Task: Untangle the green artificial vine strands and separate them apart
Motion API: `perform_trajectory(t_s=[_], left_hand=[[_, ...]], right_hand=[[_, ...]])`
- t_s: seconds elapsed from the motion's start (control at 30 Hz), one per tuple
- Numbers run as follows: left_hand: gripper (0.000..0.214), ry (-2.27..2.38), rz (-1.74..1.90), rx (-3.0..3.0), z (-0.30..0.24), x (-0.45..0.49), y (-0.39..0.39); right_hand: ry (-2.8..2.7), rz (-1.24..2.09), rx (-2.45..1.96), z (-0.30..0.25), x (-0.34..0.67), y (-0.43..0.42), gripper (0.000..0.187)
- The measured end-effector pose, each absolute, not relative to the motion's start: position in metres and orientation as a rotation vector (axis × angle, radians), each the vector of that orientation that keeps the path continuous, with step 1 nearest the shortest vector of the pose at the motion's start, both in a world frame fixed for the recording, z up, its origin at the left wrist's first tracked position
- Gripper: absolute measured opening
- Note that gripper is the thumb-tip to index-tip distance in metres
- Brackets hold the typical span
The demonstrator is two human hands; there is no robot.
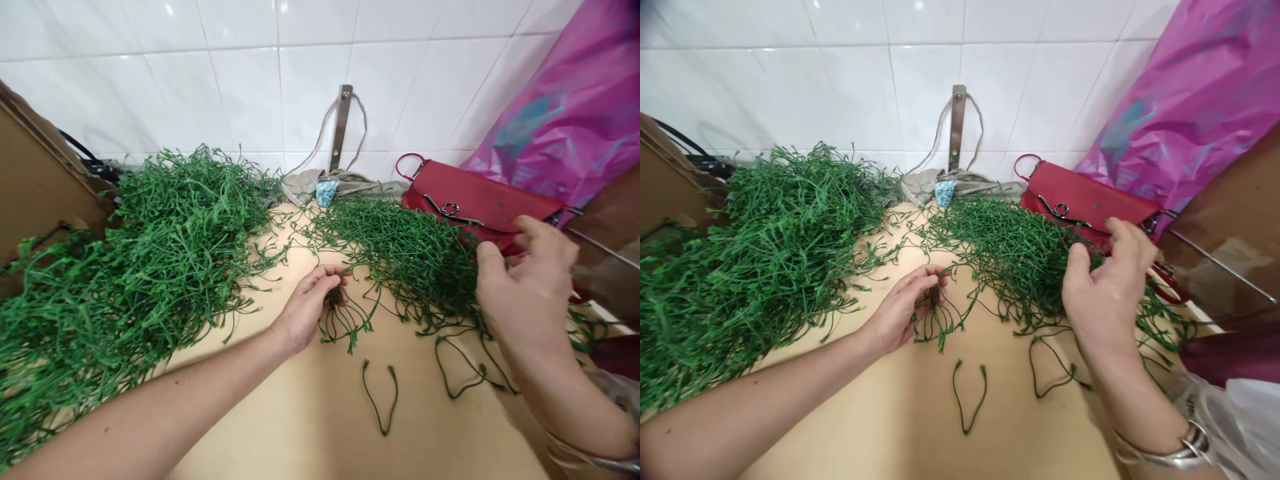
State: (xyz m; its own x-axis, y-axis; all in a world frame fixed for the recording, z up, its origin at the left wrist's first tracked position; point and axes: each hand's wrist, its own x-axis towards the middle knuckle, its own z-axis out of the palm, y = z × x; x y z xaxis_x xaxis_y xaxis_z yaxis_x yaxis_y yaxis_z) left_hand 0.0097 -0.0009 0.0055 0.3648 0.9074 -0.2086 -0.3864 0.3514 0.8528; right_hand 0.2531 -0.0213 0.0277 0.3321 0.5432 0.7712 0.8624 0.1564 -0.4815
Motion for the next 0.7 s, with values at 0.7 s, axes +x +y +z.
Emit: perform_trajectory(t_s=[0.7], left_hand=[[0.031,0.714,0.97,1.241,-0.004,0.005,0.009]], right_hand=[[-1.692,0.644,-1.452,0.016,0.174,-0.036,0.016]])
